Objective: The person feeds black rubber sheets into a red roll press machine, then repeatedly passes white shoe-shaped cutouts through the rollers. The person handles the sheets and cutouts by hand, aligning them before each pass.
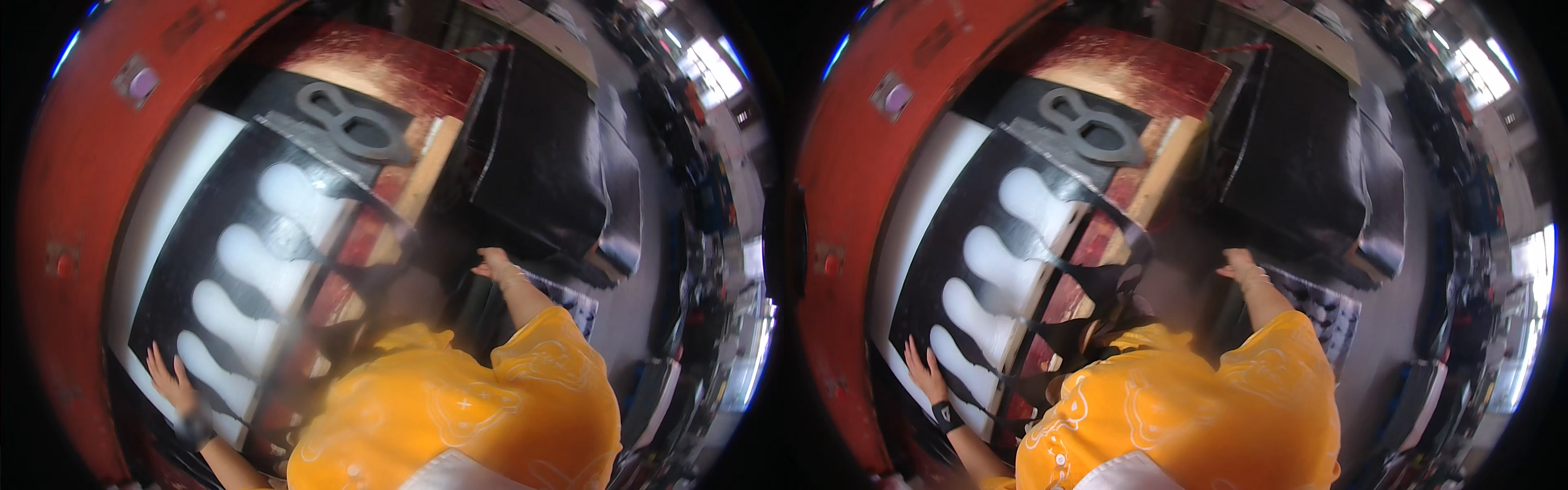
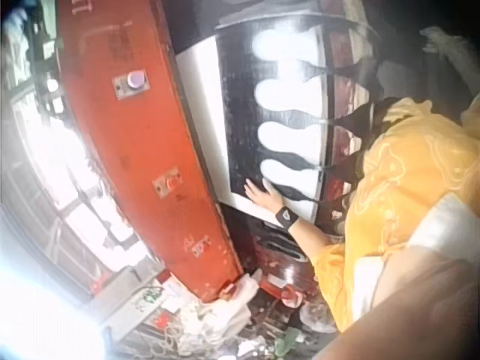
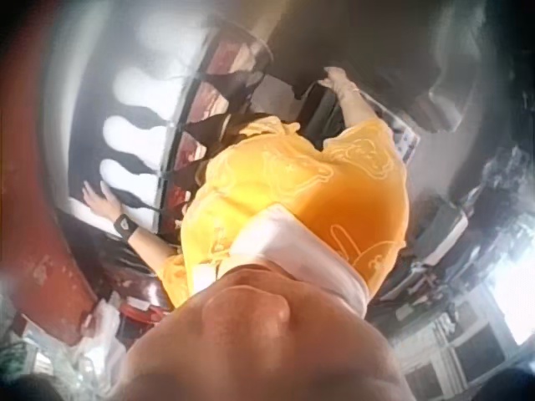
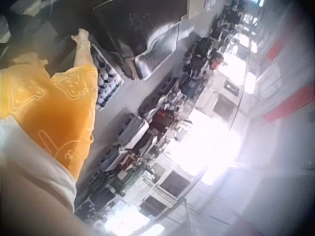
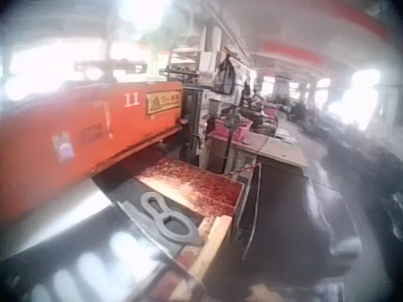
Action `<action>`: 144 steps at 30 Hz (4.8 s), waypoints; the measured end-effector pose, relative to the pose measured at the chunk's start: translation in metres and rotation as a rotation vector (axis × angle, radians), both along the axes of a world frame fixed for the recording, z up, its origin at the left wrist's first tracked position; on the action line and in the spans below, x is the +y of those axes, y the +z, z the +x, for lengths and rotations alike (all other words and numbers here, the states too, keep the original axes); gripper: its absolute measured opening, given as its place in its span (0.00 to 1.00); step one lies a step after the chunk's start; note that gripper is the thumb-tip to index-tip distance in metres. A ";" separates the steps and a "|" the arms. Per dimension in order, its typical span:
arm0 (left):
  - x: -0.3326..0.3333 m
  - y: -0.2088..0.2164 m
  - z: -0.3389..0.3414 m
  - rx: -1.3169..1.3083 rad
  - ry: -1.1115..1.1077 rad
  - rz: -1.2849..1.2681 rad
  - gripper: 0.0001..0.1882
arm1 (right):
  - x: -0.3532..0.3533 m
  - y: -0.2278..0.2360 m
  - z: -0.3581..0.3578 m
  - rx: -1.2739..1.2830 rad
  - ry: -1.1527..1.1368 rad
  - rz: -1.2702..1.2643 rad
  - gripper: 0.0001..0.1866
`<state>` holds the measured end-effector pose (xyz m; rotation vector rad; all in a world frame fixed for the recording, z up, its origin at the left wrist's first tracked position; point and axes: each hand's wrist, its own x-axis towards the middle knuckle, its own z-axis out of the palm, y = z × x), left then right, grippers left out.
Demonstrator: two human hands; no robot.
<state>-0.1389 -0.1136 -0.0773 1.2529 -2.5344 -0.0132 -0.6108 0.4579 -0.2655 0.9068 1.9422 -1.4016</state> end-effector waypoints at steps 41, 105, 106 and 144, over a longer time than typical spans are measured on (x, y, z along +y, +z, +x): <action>0.077 0.021 -0.005 0.418 0.434 -0.007 0.58 | -0.520 0.283 0.177 1.515 2.414 -0.638 0.38; -0.051 0.008 -0.140 0.410 0.042 0.202 0.20 | -0.741 0.328 -0.081 2.040 0.550 -0.237 0.40; -0.058 0.009 -0.141 0.403 0.041 0.180 0.20 | -0.735 0.321 -0.081 2.066 0.571 -0.325 0.40; -0.015 0.044 -0.074 0.617 0.302 -0.129 0.52 | -0.657 0.264 0.184 1.719 2.256 -0.295 0.47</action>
